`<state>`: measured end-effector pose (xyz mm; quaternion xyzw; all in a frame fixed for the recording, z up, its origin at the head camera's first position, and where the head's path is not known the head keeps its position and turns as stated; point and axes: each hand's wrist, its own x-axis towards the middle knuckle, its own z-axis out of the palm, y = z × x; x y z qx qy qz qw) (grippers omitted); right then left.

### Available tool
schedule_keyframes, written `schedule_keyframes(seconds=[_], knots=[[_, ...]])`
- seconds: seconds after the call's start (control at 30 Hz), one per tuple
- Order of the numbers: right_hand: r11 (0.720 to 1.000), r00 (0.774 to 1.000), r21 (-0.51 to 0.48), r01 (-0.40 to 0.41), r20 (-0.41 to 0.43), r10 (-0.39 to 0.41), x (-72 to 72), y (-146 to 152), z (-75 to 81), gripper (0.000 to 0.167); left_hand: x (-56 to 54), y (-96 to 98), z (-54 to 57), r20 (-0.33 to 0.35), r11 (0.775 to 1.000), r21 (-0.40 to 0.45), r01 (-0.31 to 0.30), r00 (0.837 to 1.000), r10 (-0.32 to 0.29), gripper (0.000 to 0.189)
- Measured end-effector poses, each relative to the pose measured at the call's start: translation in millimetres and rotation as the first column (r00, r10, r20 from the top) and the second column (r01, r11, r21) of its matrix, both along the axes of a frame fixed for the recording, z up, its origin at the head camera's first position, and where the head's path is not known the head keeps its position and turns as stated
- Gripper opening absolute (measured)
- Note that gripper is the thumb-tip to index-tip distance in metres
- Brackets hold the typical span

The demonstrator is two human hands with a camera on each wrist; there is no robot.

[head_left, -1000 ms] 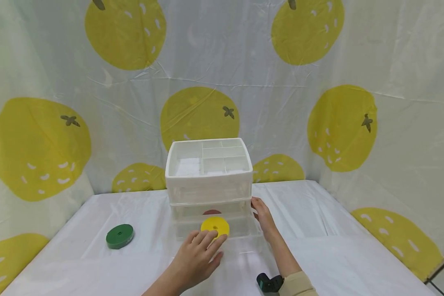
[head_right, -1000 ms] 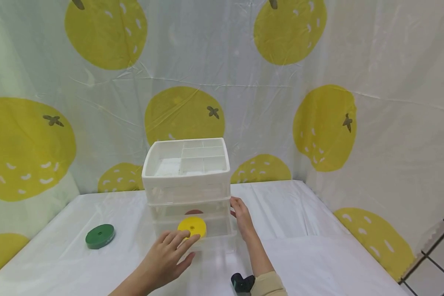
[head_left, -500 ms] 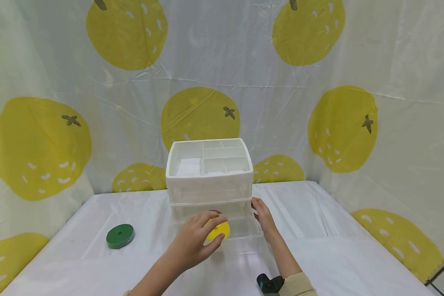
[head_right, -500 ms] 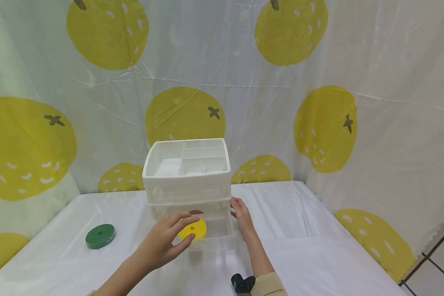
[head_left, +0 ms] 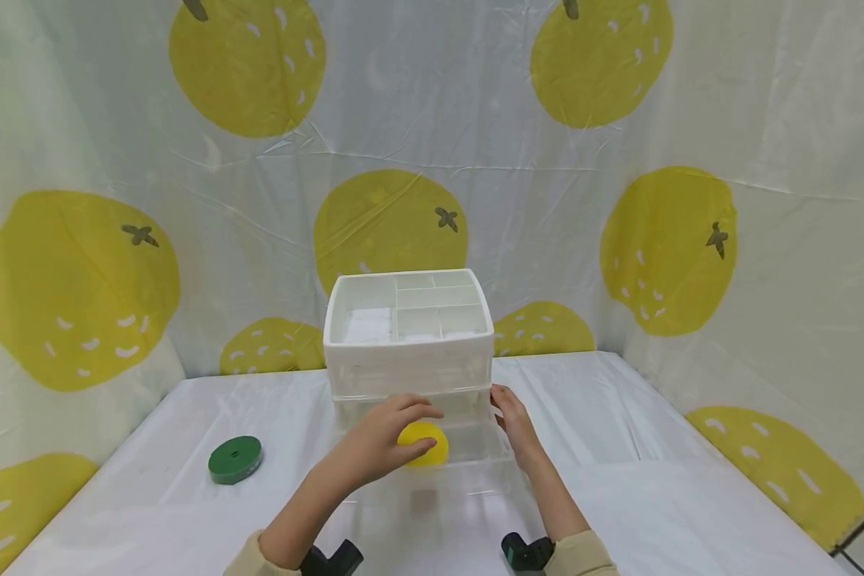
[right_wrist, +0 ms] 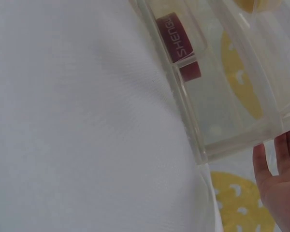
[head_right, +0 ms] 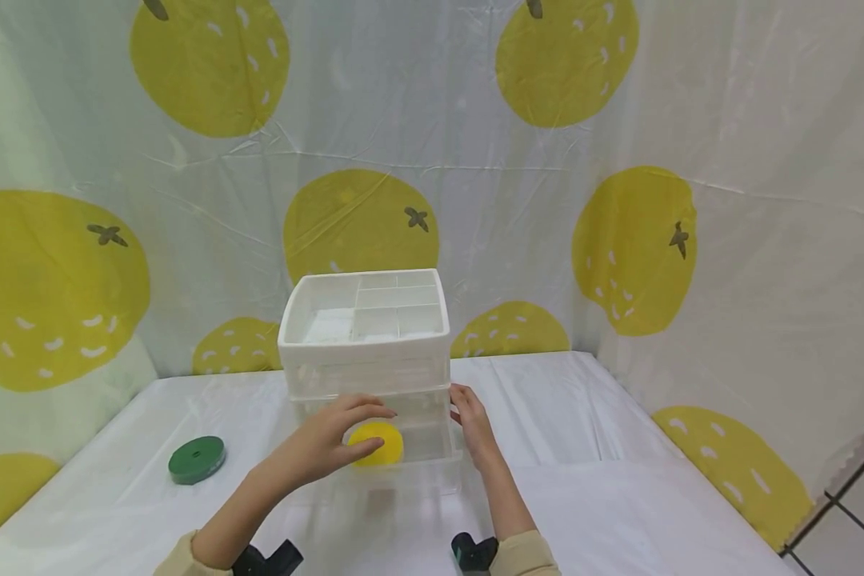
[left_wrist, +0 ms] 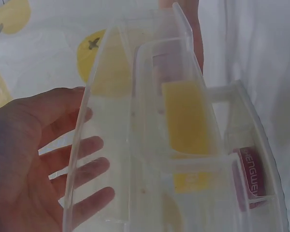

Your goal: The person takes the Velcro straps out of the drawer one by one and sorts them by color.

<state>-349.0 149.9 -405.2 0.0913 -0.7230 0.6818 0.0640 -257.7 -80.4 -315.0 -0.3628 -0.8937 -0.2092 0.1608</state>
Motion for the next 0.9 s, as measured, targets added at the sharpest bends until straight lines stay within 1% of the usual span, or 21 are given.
schedule_keyframes(seconds=[0.07, 0.13, 0.2, 0.3, 0.47, 0.63, 0.7, 0.9], knots=[[1.0, 1.0, -0.004, 0.001, -0.001, -0.001, 0.0, 0, 0.0, 0.05, -2.6, -0.8, 1.7, 0.084, 1.0, -0.012, -0.007, 0.996, 0.008, 0.03], [1.0, 1.0, -0.004, 0.0, 0.0, 0.0, -0.1, 0, 0.0, 0.051, -5.5, -1.6, 2.5, 0.145, 1.0, -0.024, -0.006, 0.989, 0.009, 0.031], [1.0, 1.0, -0.007, -0.003, 0.005, 0.003, -0.3, 0, 0.2, 0.051, -8.6, -2.2, 2.1, 0.183, 0.999, -0.042, -0.004, 0.983, 0.012, 0.032], [1.0, 1.0, -0.007, -0.006, 0.014, 0.006, -1.3, 1, 0.0, 0.052, -13.1, -3.3, 0.7, 0.222, 0.998, -0.06, 0.007, 0.975, 0.007, 0.033], [1.0, 1.0, -0.005, -0.006, 0.02, 0.006, -1.6, 0, 0.2, 0.051, -20.8, -5.6, -3.3, 0.252, 0.996, -0.089, 0.024, 0.968, -0.001, 0.035], [1.0, 1.0, -0.013, 0.007, 0.012, -0.007, -1.7, 0, 1.8, 0.051, -27.1, -5.6, -5.9, 0.234, 0.989, -0.134, 0.07, 0.972, -0.037, 0.034], [1.0, 1.0, -0.011, 0.011, 0.007, -0.011, -1.5, 0, 2.2, 0.051, -28.5, -5.5, -6.4, 0.234, 0.986, -0.139, 0.088, 0.971, -0.054, 0.033], [1.0, 1.0, 0.004, 0.01, 0.021, -0.01, -1.0, -2, 1.4, 0.051, -28.3, -6.0, -6.7, 0.272, 0.981, -0.175, 0.086, 0.962, -0.036, 0.032]])
